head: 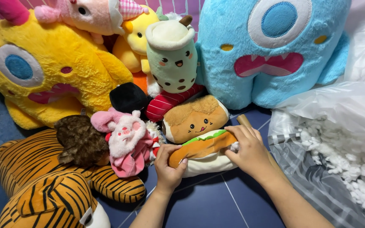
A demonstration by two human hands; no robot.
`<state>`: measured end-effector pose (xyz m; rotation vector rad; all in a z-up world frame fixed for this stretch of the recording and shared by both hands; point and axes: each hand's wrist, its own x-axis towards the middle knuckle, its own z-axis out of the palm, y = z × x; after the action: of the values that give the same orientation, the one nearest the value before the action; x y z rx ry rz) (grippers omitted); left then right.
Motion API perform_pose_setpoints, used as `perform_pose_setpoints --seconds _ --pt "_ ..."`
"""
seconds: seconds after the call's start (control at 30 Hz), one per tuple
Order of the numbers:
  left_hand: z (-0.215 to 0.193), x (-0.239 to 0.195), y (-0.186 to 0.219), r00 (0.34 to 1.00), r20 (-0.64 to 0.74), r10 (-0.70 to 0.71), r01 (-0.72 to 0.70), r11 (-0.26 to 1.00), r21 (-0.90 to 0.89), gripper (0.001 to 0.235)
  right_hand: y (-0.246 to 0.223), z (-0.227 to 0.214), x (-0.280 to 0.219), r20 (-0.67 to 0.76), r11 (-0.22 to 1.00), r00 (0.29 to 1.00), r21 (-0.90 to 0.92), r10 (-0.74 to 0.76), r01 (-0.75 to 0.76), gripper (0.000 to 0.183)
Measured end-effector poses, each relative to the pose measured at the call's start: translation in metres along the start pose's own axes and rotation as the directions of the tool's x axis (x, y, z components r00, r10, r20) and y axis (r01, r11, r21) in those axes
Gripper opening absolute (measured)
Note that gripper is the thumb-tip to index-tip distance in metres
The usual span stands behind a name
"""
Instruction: Stuffing a burger-shaped plushie with white fiberfill using a cardboard tube as a tool.
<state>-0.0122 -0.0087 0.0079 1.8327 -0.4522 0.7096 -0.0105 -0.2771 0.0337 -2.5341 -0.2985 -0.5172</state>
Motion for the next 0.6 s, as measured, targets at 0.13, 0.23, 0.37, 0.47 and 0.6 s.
perform_pose_setpoints --seconds 0.13,0.23,0.37,0.47,0.6 --pt "-0.007 0.006 -0.001 0.999 -0.040 0.037 -0.037 0.999 0.001 0.029 0.027 0.007 0.005 -0.082 0.997 0.996 -0.060 -0.046 0.041 0.063" --pt "-0.009 0.006 -0.004 0.992 -0.130 0.005 -0.006 1.000 -0.006 0.029 0.048 0.004 0.003 -0.133 0.992 0.983 -0.021 0.123 -0.127 0.057" --pt "-0.005 0.001 -0.005 0.997 -0.047 -0.068 0.069 0.997 0.019 0.031 0.031 -0.012 -0.006 0.010 0.980 0.991 0.146 0.132 -0.132 0.063" --pt "-0.005 0.001 -0.005 0.995 -0.040 -0.091 0.092 0.995 0.030 0.033 0.011 -0.041 -0.021 0.069 0.961 0.989 0.238 0.127 -0.140 0.052" --pt "-0.007 0.005 -0.004 0.986 -0.005 -0.165 0.165 0.983 0.086 0.035 0.025 -0.071 -0.059 0.076 0.943 0.954 0.149 0.290 -0.299 0.054"
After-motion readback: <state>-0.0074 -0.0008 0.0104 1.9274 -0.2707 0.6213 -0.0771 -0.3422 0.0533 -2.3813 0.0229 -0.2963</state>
